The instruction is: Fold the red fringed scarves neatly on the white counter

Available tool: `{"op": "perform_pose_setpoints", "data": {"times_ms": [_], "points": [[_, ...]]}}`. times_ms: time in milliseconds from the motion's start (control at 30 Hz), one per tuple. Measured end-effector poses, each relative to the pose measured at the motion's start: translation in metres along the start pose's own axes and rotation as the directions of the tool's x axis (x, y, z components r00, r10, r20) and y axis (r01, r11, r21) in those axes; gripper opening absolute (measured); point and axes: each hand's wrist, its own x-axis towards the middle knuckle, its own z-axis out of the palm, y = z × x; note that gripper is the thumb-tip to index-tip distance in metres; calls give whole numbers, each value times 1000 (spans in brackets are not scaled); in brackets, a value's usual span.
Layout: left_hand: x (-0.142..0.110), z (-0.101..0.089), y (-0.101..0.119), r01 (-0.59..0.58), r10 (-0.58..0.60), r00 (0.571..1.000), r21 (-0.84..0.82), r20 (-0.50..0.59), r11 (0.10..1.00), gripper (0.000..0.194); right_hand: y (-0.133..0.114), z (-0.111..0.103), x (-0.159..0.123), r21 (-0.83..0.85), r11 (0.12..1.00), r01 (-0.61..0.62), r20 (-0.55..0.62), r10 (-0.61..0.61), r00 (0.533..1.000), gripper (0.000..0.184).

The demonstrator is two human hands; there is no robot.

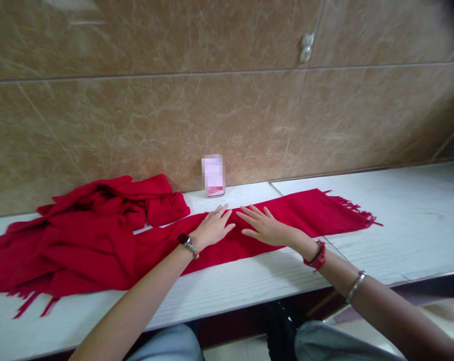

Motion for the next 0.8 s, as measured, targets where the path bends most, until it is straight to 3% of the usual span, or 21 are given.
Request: {"op": "perform_pose_setpoints", "data": {"times_ms": [133, 233, 400, 500, 633, 700, 800], "points": [[5, 21, -3, 37, -38, 996, 12, 84, 999, 52, -2, 8, 13, 13, 997, -74, 73, 72, 995, 61], [1, 20, -6, 56, -58, 994, 28, 92, 998, 53, 1, 14, 18, -13, 997, -77, 98, 78, 992, 60], [-6, 14, -1, 207, -208, 978, 68, 8, 976, 58, 5, 13, 21, -23, 995, -99, 96, 101, 990, 62], [-8, 16, 2, 271, -272, 961, 23, 58, 962, 64, 0, 12, 30, -45, 990, -130, 46, 132, 990, 62], [-9, 17, 1, 298, -291, 948, -32, 131, 954, 73, -2, 16, 37, -107, 993, -42, 63, 49, 997, 51], [-9, 16, 0, 283, -276, 952, -37, 132, 959, 77, 11, 18, 33, -172, 985, 19, 69, -8, 998, 45], [-9, 15, -1, 264, -256, 957, -42, 137, 964, 79, 53, 17, 14, -270, 962, 43, 98, -16, 995, 40]]}}
